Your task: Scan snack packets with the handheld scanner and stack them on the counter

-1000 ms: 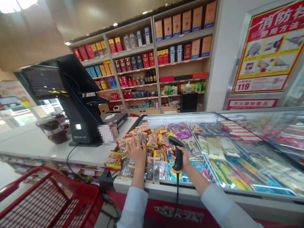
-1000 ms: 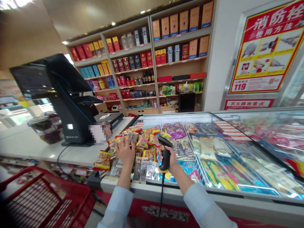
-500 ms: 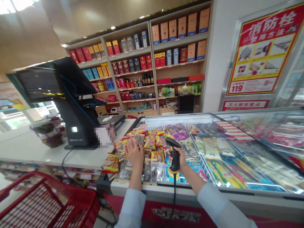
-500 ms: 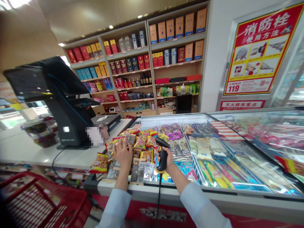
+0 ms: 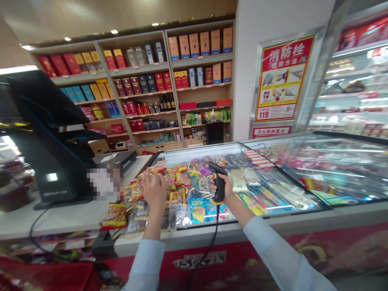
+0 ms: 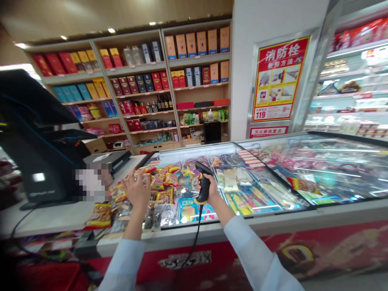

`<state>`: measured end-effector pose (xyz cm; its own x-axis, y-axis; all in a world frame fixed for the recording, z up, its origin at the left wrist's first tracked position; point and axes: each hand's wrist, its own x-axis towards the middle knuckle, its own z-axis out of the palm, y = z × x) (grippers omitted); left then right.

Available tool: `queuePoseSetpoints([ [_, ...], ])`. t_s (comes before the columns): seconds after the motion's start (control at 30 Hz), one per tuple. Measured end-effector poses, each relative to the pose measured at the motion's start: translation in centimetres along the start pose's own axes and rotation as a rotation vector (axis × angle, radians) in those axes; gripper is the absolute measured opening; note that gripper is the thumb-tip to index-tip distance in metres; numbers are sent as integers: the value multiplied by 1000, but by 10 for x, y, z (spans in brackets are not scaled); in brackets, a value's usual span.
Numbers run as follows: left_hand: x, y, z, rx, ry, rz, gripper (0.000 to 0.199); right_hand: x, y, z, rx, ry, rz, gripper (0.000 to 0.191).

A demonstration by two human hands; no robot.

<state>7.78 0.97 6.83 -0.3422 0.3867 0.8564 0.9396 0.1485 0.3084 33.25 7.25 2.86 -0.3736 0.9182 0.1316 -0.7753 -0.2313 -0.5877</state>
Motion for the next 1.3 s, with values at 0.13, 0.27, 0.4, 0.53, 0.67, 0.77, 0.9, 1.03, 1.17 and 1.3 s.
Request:
queuePoseSetpoints([
  [0.13, -3, 55, 8, -140, -57, 41, 35, -25, -53, -32, -31, 56, -92, 19],
  [0.27, -21, 121, 26, -254, -114, 96, 34, -57, -106, -61, -60, 141, -198, 17],
  [0.4, -45, 196, 42, -373, -179, 190, 34, -90, -158, -88, -70, 241, -299, 17],
  [0.53, -69, 275, 56, -497, -313, 307, 35, -124, -207, -122, -92, 324, -394, 18],
  [0.67, -96, 345, 74, -571, -456, 412, 36, -158, -252, -159, -106, 390, -492, 17],
  [0.77, -118, 387, 88, -616, -570, 460, 38, -180, -280, -186, -109, 463, -550, 17],
  [0.9, -144, 431, 108, -692, -701, 518, 39, -199, -307, -219, -105, 559, -590, 16],
  [1.03, -167, 462, 126, -778, -824, 583, 43, -205, -324, -243, -100, 597, -589, 17],
  [1.17, -187, 478, 140, -803, -931, 675, 57, -205, -330, -255, -102, 583, -580, 16],
  [1.3, -198, 482, 147, -795, -996, 746, 69, -205, -329, -257, -120, 555, -582, 17],
])
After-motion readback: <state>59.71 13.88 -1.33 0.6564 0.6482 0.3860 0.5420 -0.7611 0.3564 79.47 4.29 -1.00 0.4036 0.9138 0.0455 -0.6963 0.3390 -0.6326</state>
